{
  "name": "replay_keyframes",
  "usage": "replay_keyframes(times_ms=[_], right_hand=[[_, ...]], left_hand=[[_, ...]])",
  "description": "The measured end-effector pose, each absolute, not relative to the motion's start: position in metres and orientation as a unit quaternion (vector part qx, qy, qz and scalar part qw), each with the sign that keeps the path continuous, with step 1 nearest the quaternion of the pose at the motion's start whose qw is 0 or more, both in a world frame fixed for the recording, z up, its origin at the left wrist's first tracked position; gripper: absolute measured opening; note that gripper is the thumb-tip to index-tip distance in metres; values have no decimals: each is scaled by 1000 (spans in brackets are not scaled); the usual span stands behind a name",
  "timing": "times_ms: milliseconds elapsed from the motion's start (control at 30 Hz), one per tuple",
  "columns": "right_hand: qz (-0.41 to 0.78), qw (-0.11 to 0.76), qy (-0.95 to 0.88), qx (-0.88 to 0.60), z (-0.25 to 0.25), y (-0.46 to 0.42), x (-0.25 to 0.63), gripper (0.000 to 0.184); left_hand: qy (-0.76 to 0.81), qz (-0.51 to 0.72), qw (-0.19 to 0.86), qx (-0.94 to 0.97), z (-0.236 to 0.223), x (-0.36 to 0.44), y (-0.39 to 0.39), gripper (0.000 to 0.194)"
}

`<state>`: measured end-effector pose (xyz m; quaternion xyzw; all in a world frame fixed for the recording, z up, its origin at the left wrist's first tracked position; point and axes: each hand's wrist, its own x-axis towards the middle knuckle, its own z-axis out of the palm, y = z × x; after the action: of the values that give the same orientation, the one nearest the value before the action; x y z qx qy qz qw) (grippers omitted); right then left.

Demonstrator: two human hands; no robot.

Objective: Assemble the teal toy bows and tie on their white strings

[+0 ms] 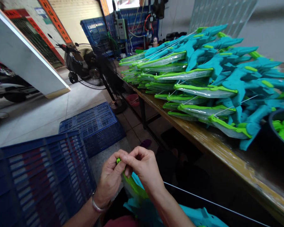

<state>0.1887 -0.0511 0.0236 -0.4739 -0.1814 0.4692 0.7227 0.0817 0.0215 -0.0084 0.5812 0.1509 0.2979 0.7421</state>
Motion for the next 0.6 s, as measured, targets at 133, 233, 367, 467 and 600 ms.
replay_keyframes(times_ms=[133, 233, 367, 467, 600], right_hand=[[473, 717, -184, -477, 22, -54, 190, 41], [473, 697, -217, -494, 21, -59, 192, 37], [411, 652, -307, -559, 23, -68, 194, 27], [279, 613, -408, -616, 26, -73, 194, 21], [116, 571, -545, -602, 30, -76, 196, 11]], left_hand=[[138, 299, 762, 557, -11, 83, 21, 12], [138, 303, 770, 544, -15, 82, 21, 16], [153, 300, 773, 538, -17, 80, 21, 18], [166, 293, 772, 539, -16, 80, 21, 19], [180, 284, 774, 537, -15, 78, 24, 19]])
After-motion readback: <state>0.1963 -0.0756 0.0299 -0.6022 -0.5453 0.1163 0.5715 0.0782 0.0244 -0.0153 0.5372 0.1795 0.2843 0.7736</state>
